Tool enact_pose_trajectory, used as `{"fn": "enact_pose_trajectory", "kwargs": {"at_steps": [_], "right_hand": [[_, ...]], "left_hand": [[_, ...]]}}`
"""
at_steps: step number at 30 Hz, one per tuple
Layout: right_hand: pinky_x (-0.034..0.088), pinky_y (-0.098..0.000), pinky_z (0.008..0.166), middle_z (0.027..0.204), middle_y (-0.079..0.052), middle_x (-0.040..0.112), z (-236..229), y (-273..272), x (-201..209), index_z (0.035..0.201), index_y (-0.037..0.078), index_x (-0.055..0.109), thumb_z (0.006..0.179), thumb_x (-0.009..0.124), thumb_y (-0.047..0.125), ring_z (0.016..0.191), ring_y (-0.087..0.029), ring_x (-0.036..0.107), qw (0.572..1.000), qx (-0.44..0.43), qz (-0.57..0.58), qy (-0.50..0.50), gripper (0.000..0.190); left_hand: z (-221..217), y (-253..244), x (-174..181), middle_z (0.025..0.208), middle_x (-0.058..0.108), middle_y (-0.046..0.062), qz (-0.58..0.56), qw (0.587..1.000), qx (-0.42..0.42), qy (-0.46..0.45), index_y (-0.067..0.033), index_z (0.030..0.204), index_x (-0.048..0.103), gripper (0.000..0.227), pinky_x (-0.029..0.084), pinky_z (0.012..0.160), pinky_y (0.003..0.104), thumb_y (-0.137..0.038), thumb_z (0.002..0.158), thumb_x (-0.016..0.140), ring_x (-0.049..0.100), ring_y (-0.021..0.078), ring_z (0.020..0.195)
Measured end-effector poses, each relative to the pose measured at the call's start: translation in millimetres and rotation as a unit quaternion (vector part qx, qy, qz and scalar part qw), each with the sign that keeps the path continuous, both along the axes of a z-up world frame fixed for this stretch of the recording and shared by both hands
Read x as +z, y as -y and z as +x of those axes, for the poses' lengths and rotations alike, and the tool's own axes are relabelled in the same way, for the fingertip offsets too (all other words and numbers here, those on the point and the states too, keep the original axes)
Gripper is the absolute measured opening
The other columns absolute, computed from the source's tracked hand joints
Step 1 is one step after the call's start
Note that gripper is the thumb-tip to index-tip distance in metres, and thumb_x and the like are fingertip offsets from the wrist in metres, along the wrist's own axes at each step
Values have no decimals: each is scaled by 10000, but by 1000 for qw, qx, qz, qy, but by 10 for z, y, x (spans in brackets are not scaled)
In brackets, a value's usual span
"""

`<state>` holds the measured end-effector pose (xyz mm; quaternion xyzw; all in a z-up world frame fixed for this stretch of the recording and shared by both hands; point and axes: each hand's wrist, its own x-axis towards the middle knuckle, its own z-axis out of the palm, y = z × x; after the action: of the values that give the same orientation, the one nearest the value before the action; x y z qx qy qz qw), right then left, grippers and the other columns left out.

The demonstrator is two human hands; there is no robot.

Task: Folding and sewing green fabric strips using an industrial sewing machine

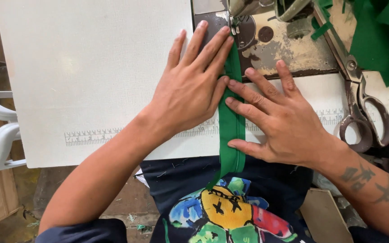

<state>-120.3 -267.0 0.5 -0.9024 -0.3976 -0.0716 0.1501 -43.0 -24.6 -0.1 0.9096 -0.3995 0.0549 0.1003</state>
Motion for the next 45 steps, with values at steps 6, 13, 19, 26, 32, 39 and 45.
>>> {"fn": "enact_pose_trajectory", "kwargs": {"at_steps": [6, 13, 19, 26, 32, 39, 45], "right_hand": [[79, -795, 1305, 1773, -127, 410, 122, 3, -22, 1623, 94, 581, 1016, 751, 685, 1668, -362, 185, 1000, -8, -4, 0, 865], [111, -815, 1278, 1781, -69, 421, 181, 19, -37, 1600, 133, 606, 974, 765, 661, 1685, -325, 227, 998, -53, -10, -32, 834], [477, -813, 1005, 1752, -12, 502, 229, 13, -13, 1554, 194, 660, 931, 747, 731, 1673, -294, 358, 994, -95, -58, 4, 827], [518, -599, 809, 1766, 12, 495, 269, 73, -49, 1566, 219, 639, 923, 811, 690, 1676, -318, 393, 993, -110, -46, -4, 815], [517, -485, 679, 1770, 15, 498, 284, 122, -68, 1555, 215, 616, 934, 853, 612, 1676, -337, 433, 994, -102, -25, -29, 774], [593, -479, 675, 1764, 11, 503, 299, 124, -63, 1547, 199, 628, 943, 888, 557, 1673, -335, 446, 994, -100, -6, -39, 749], [606, -537, 789, 1787, 12, 457, 289, 141, -88, 1596, 186, 582, 970, 851, 568, 1682, -391, 420, 995, -87, -8, -39, 781]], "left_hand": [[178, -54, -15, 1818, 205, 180, 4, 1000, 0, -25, -4, 1776, 401, 692, 14, 1319, 730, -412, 1225, 491, 35, 500, 1630], [427, -28, -26, 1810, 93, 197, 21, 996, -4, -81, -51, 1789, 369, 716, -4, 1320, 739, -387, 1167, 485, -32, 488, 1627], [606, 22, -63, 1784, 179, 274, -6, 992, 1, -125, -96, 1732, 418, 636, -87, 1261, 729, -411, 1185, 338, 2, 502, 1618], [710, 111, -101, 1670, 369, 317, -53, 997, -25, -48, -99, 1511, 590, 438, 60, 1213, 808, -267, 1116, 499, 195, 525, 1562], [694, 125, -146, 1583, 441, 254, -61, 998, -19, 13, -131, 1441, 666, 391, 256, 1138, 726, -263, 1091, 554, 343, 484, 1466], [687, 149, -163, 1551, 465, 243, -74, 997, -8, 24, -121, 1406, 694, 380, 312, 1112, 695, -252, 1083, 543, 401, 493, 1417], [671, 144, -153, 1645, 370, 281, -84, 996, -14, -17, -80, 1487, 674, 421, 149, 1229, 747, -219, 1105, 561, 256, 516, 1534]]}}
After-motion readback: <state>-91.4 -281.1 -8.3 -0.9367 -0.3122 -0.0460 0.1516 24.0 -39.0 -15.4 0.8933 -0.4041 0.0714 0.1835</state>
